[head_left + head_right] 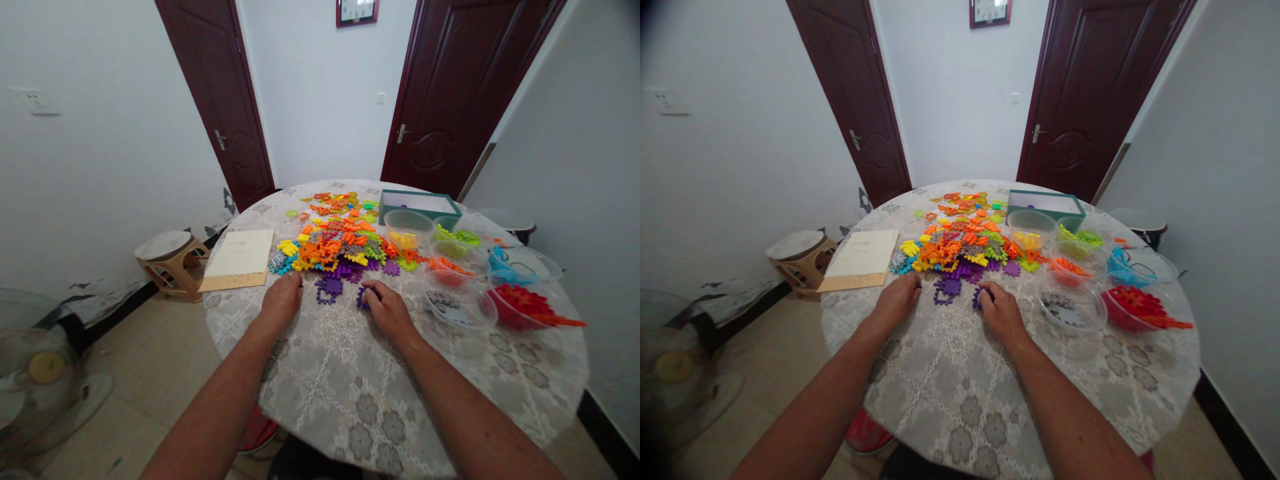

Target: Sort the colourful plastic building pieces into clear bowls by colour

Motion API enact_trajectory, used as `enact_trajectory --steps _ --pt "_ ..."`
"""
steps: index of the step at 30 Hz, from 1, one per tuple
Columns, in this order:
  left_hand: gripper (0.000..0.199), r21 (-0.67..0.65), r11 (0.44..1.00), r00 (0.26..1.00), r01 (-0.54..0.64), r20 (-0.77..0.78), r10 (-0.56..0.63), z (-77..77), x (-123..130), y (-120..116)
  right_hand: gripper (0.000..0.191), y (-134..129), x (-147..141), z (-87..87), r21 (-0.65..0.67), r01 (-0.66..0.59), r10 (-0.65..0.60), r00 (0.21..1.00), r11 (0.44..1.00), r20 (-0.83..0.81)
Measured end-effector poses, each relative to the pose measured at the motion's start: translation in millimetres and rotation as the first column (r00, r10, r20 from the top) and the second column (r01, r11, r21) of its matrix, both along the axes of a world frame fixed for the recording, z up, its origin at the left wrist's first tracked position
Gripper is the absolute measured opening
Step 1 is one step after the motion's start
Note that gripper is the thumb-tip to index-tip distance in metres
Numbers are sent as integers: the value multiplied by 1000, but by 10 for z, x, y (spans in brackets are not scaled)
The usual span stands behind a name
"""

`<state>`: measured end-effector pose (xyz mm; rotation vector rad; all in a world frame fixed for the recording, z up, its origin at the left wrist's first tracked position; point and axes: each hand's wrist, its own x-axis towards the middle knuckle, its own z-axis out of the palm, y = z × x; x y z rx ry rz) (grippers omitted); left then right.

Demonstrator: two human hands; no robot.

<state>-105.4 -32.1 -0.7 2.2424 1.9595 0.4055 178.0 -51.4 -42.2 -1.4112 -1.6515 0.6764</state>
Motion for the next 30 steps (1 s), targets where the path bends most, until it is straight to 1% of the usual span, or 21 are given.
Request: enact_trajectory --steps 1,2,3,4,5,6,7,8,9,10,11,12,14,15,17,19,22,24,25,27,30 --pt "15 -2 1000 999 29 24 -29 18 26 -25 39 0 -4 1 2 6 -6 1000 1000 -7" --pt "15 -3 997 994 72 83 -72 43 61 -50 39 -1 -10 5 5 13 -13 1000 1000 -18" --pt "15 -8 992 976 127 182 -124 72 106 -72 40 -3 -18 10 7 17 -17 999 1000 -31" --pt "15 -21 981 932 193 318 -176 104 162 -91 40 -7 -26 17 7 22 -21 999 1000 -47" --pt "16 -40 963 850 268 479 -217 135 229 -103 39 -11 -34 26 4 29 -28 997 1000 -67" --pt "18 -65 936 738 346 634 -229 162 305 -106 39 -15 -40 35 -5 35 -35 995 999 -92" --pt "21 -89 904 617 418 759 -210 182 388 -101 40 -19 -45 45 -19 38 -40 992 999 -121" --pt "24 -109 873 514 476 840 -176 191 475 -85 40 -22 -48 55 -38 35 -40 988 999 -151" --pt "26 -123 848 441 515 886 -140 188 562 -61 40 -23 -47 64 -58 27 -37 982 998 -186" --pt "26 -132 838 406 530 907 -114 172 647 -29 41 -22 -44 73 -78 13 -31 974 997 -226" --pt "26 -140 845 417 516 903 -105 145 725 7 43 -19 -38 80 -102 -6 -22 961 995 -274" --pt "24 -145 866 460 479 881 -107 109 796 44 44 -15 -31 86 -131 -26 -19 944 991 -331" --pt "22 -130 916 570 380 813 -121 29 907 106 47 -7 -21 98 -193 -66 -29 891 979 -453" --pt "20 -117 934 608 336 785 -120 -7 947 125 48 -4 -20 105 -214 -92 -30 862 973 -507" --pt "15 -75 954 645 290 752 -137 -51 995 130 50 -3 -32 123 -224 -143 -8 829 964 -560" --pt "12 5 959 685 283 698 -206 -49 1002 106 48 -10 -57 143 -205 -160 33 856 966 -516" --pt "11 165 946 799 279 507 -324 1 923 70 44 -27 -85 159 -185 -126 45 920 975 -389" --pt "12 227 941 873 252 366 -322 15 814 63 42 -37 -78 151 -160 -74 17 943 984 -333" --pt "13 237 943 905 234 301 -300 8 750 62 42 -41 -66 143 -139 -39 -6 953 989 -304" --pt "17 210 955 951 208 185 -247 -27 629 55 42 -44 -31 124 -86 35 -53 973 996 -224" --pt "37 125 970 975 211 48 -218 -85 526 15 41 -44 12 103 -31 89 -92 990 996 -110"
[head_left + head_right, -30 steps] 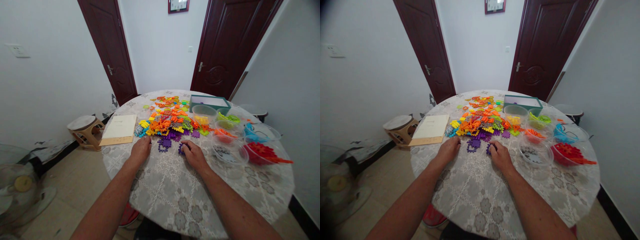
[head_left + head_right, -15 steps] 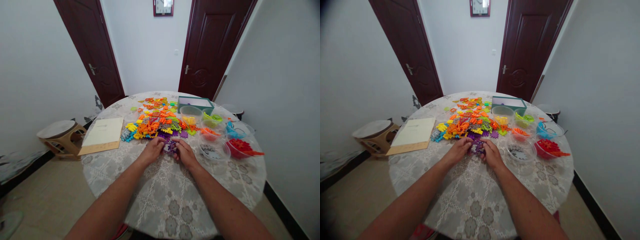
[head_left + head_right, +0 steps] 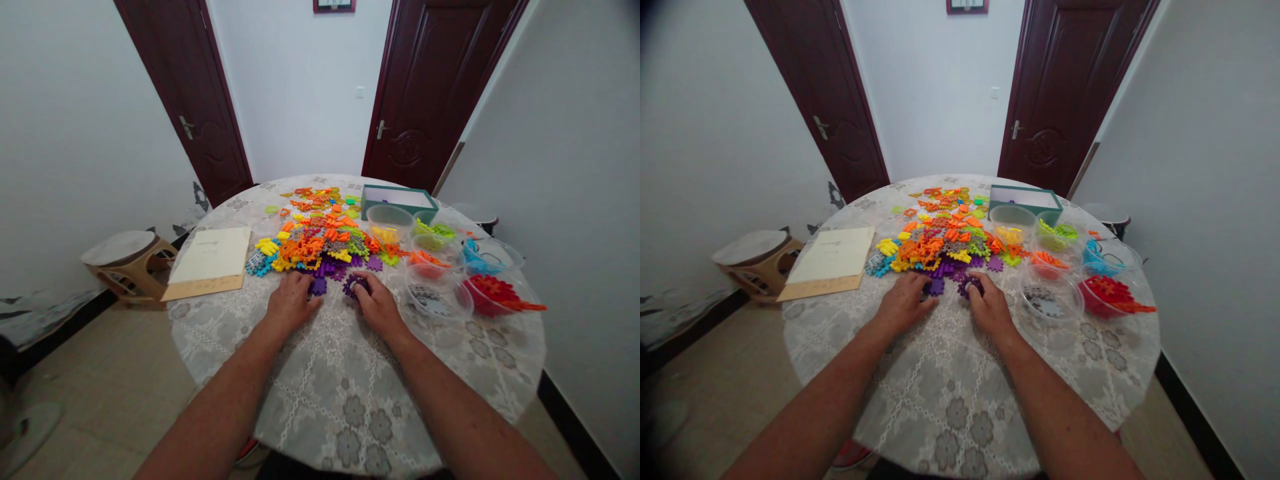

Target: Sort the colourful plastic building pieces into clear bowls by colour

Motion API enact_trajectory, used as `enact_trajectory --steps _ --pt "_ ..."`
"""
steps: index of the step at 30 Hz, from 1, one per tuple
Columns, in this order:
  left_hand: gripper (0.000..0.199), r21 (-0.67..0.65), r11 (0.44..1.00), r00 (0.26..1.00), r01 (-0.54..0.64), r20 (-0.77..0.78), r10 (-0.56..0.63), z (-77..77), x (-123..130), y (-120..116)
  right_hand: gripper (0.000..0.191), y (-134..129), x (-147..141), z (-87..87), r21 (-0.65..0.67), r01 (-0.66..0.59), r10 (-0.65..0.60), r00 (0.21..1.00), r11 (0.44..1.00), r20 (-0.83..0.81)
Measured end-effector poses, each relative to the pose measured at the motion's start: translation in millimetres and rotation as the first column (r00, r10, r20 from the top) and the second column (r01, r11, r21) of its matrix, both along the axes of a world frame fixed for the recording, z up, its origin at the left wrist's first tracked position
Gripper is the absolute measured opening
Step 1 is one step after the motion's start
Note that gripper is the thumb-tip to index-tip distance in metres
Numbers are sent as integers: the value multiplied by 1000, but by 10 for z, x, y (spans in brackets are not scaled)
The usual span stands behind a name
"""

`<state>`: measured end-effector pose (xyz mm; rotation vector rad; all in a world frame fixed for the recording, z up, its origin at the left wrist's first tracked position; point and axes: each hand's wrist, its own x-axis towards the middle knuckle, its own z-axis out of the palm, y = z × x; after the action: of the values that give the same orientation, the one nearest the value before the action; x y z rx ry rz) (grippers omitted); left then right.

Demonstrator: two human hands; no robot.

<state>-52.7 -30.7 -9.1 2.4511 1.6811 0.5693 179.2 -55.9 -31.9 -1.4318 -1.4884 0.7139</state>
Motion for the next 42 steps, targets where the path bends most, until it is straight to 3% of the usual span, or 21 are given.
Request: enact_trajectory --steps 3,6,10,17,21,26,31,37,42 --pt "43 -22 1000 997 11 -82 -12 -2 13 -58 39 2 12 -10 14 -15 14 998 1000 68" --pt "31 -31 999 993 30 -114 -33 32 74 -93 37 7 10 -19 37 -47 44 994 998 99" --pt "17 -1 989 980 146 -133 -145 19 131 -90 36 19 8 -32 60 -46 39 994 997 105" --pt "14 106 926 931 363 6 -365 -121 193 -14 34 49 -12 -1 107 -7 -1 997 994 83" --pt "15 189 900 909 394 63 -411 -153 275 -13 32 78 8 4 52 12 -14 1000 999 28" --pt "13 264 863 882 431 77 -465 -145 366 -42 33 104 53 -6 -24 -50 48 997 998 -57" --pt "18 262 895 904 360 141 -405 -209 352 -14 42 95 66 1 -49 -94 91 994 994 -56" --pt "50 186 960 900 208 349 -262 -324 296 37 44 105 79 -44 -35 -123 120 990 992 -72" --pt "64 -18 985 876 171 460 -143 -234 313 -14 46 96 112 -27 -68 -101 96 992 993 -76"
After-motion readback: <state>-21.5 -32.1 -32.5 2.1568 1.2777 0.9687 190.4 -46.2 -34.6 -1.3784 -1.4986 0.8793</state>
